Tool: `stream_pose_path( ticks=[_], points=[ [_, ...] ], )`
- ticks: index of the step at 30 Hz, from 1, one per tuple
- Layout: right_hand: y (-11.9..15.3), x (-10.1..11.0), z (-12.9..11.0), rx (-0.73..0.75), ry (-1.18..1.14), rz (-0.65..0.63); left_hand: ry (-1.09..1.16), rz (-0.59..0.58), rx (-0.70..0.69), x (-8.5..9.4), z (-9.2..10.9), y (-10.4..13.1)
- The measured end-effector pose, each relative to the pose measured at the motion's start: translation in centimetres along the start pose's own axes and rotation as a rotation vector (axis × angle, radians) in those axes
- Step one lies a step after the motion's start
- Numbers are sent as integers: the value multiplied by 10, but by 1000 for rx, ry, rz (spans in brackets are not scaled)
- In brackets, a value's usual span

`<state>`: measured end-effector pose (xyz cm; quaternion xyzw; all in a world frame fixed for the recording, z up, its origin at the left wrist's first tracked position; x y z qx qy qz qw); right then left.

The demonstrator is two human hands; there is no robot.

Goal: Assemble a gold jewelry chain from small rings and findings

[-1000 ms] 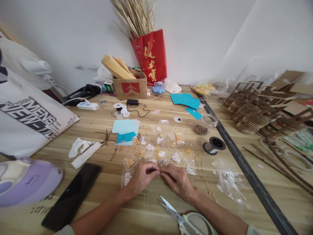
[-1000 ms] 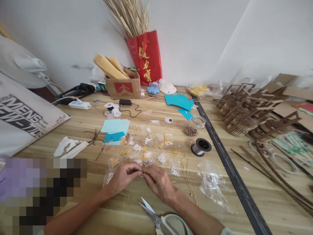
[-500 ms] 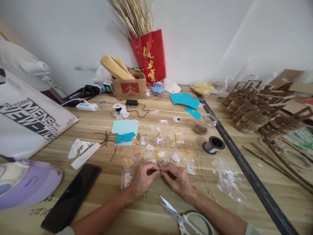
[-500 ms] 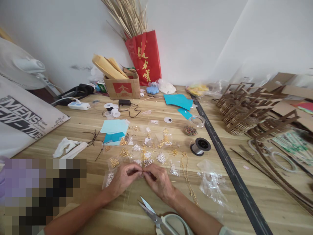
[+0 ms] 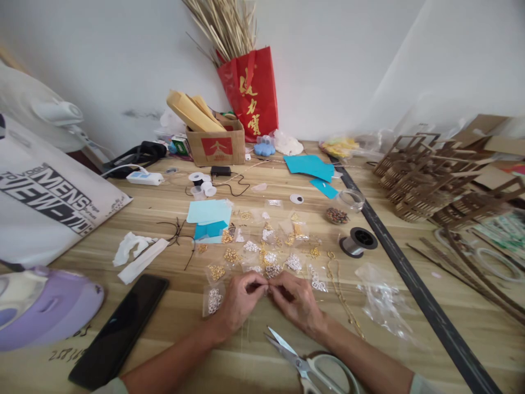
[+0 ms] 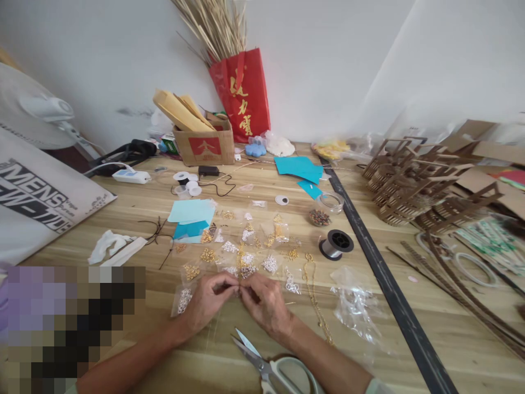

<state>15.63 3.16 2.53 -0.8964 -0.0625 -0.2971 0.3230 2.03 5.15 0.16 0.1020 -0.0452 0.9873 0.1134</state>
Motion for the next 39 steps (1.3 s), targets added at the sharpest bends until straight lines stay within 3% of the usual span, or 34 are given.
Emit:
stream_pose_path(
  ticks=[16, 24, 39],
  points=[
    [5, -6, 8, -26, -2, -69, -45, -2, 5, 0, 0, 1],
    [4, -5, 6, 4, 4, -37, -79, 1, -47, 0, 2, 1],
    [4, -4, -1, 19, 167, -35, -86, 5, -56, -1, 0, 2]
  ],
)
Point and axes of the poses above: each hand's wrist, its own y-axis away from the middle knuckle, its own x-axis out of the back of the hand, z = x × y, the point moved 6 cm from there along -y, towards the middle knuckle, and after that the axes turned 6 degrees about y, right-handed, at the moved point
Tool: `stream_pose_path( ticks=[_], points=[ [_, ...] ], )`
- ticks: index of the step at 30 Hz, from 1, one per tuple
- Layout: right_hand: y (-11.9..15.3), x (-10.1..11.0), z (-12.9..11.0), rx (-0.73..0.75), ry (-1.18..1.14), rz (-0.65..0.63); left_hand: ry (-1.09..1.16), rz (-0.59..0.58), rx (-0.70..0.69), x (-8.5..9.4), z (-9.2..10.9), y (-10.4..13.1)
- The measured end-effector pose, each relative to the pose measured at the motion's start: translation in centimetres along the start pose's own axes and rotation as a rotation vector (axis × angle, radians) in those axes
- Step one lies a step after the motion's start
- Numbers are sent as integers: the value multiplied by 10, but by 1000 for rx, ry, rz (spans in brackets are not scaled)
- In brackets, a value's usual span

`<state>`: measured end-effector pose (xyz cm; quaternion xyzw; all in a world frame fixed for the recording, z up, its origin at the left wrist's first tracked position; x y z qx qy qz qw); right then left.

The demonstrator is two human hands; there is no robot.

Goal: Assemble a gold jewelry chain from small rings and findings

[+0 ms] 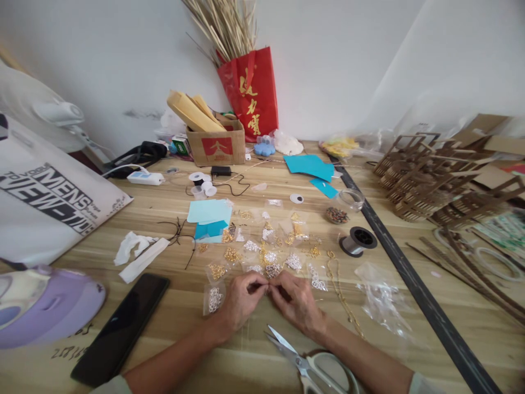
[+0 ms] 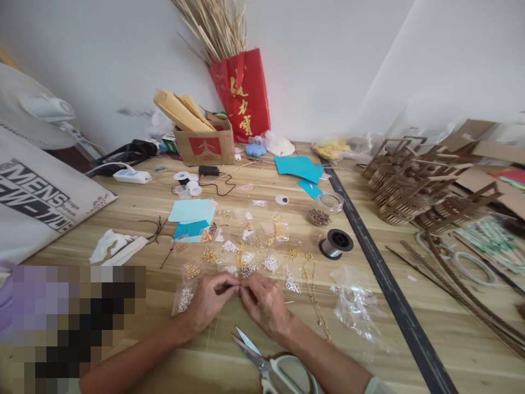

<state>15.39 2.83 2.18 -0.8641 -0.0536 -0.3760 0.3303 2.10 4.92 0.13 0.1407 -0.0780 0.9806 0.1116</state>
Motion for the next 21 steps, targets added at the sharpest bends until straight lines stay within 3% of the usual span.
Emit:
stream_pose_path(
  ticks=[21],
  points=[
    [-2, 1, 1, -44, -70, -17, 42, -4, 51, 0, 1, -1]
  ],
)
Point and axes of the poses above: each hand's wrist, its own y-axis away from the middle knuckle, its own x-axis out of the back of the hand, z = x × y, the point moved 6 cm from there along -y, towards the middle knuckle, and after that the axes turned 6 degrees about y, right-handed, at the moved point
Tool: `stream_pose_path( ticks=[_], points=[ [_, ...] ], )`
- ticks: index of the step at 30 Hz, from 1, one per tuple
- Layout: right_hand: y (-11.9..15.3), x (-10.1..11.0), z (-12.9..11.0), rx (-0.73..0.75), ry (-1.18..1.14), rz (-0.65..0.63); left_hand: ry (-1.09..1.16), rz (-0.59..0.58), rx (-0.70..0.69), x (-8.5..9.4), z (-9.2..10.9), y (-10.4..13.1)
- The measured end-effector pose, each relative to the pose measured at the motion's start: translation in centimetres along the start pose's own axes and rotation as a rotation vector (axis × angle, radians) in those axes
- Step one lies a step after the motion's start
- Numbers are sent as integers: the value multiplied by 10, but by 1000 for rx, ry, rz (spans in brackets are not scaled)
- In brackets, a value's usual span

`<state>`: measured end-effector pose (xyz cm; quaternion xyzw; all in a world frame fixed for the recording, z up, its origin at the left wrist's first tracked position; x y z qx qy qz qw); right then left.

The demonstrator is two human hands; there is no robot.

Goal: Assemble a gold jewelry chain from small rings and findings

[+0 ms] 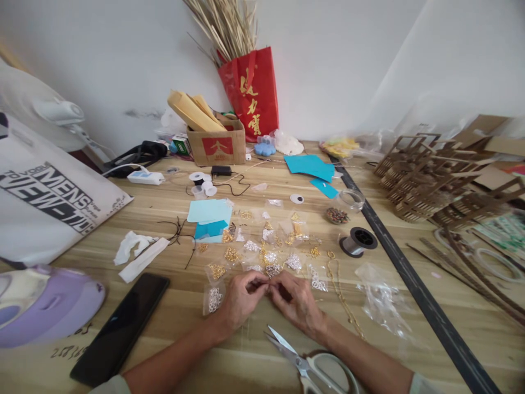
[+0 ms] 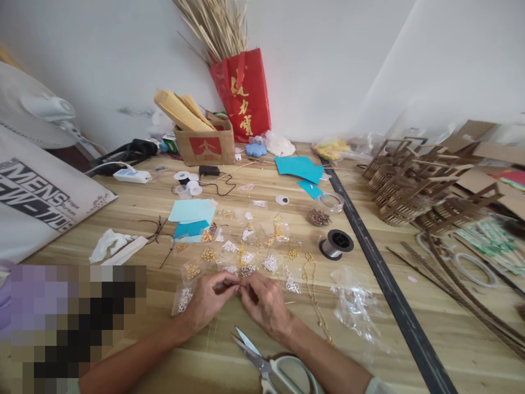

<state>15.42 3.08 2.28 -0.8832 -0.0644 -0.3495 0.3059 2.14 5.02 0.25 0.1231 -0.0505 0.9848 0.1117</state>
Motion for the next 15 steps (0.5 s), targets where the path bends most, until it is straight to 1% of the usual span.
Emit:
stream_pose_path(
  ticks=[4, 9, 12, 15],
  points=[
    [-1, 0, -1, -9, -19, -20, -37, -10, -51, 0, 2, 0],
    [-2, 0, 0, -40, -41, -32, -105, -19, -82, 1, 4, -1],
    [-1, -1, 4, -73, -91, -57, -112, -39, -99, 2, 8, -2],
    [0, -2, 9, -129, -175, -86, -99, -55, -87, 3, 10, -2]
  ],
)
Point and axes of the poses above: each hand's wrist, its own y-axis away from the middle knuckle, its own x-axis out of the back of the hand, z = x × y, the point moved 6 cm from there along -y, towards the middle knuckle, and after that the axes turned 6 degrees about y, right-handed, at the moved point
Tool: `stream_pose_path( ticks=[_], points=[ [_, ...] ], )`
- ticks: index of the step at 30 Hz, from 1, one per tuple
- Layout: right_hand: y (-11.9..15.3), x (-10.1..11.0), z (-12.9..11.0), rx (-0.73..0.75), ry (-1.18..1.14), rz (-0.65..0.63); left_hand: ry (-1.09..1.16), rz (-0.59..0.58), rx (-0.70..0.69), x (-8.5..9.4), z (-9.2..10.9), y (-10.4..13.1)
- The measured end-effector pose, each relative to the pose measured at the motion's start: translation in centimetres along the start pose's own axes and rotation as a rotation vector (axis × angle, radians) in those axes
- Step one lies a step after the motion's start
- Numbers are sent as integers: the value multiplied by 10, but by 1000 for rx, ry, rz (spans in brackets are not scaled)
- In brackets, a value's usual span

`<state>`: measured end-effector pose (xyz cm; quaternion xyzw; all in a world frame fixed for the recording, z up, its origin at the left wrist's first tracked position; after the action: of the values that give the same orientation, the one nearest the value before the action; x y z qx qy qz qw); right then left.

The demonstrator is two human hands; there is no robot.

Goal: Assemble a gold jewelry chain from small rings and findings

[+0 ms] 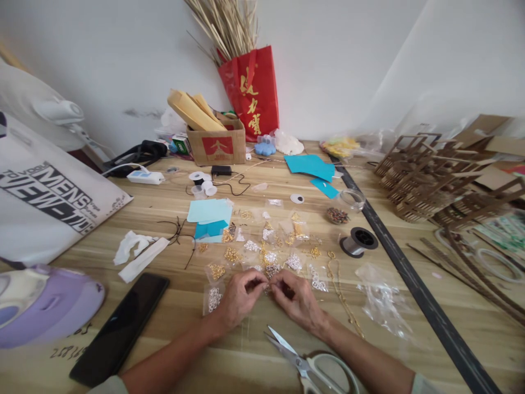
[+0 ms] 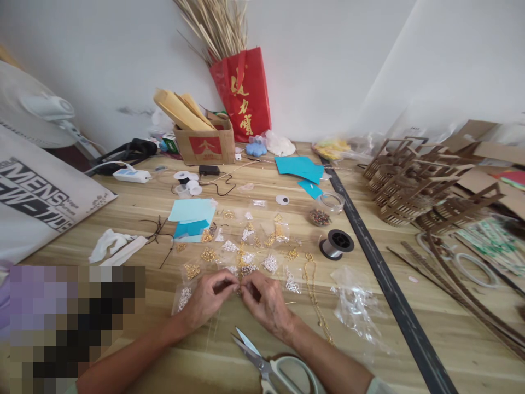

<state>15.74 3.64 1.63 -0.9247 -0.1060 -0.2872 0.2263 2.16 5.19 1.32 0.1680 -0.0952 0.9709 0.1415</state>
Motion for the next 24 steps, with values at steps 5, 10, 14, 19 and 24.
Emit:
stream_pose_path(
  ticks=[5, 10, 14, 19, 24],
  points=[
    [0, -3, 8, -122, -121, -82, 40, -2, 33, 1, -2, -1],
    [-1, -5, 12, -220, -204, -141, 53, 5, 26, 0, -4, -1],
    [-1, -7, 15, -254, -253, -167, 27, 25, -29, 0, -3, 0],
    [0, -8, 17, -270, -285, -164, -42, 45, -141, 0, 1, 3],
    [0, -8, 18, -275, -283, -158, -115, 50, -262, 0, 6, 6]
  ],
)
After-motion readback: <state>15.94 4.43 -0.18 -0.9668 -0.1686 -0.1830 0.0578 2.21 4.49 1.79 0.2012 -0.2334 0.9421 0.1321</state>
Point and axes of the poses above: each hand's wrist, its own y-axis away from the middle knuckle, its own x-axis out of the back of the hand, z = x × y, the point moved 6 cm from there along -y, towards the middle knuckle, and after that the axes turned 6 degrees about y, right-handed, at the moved point
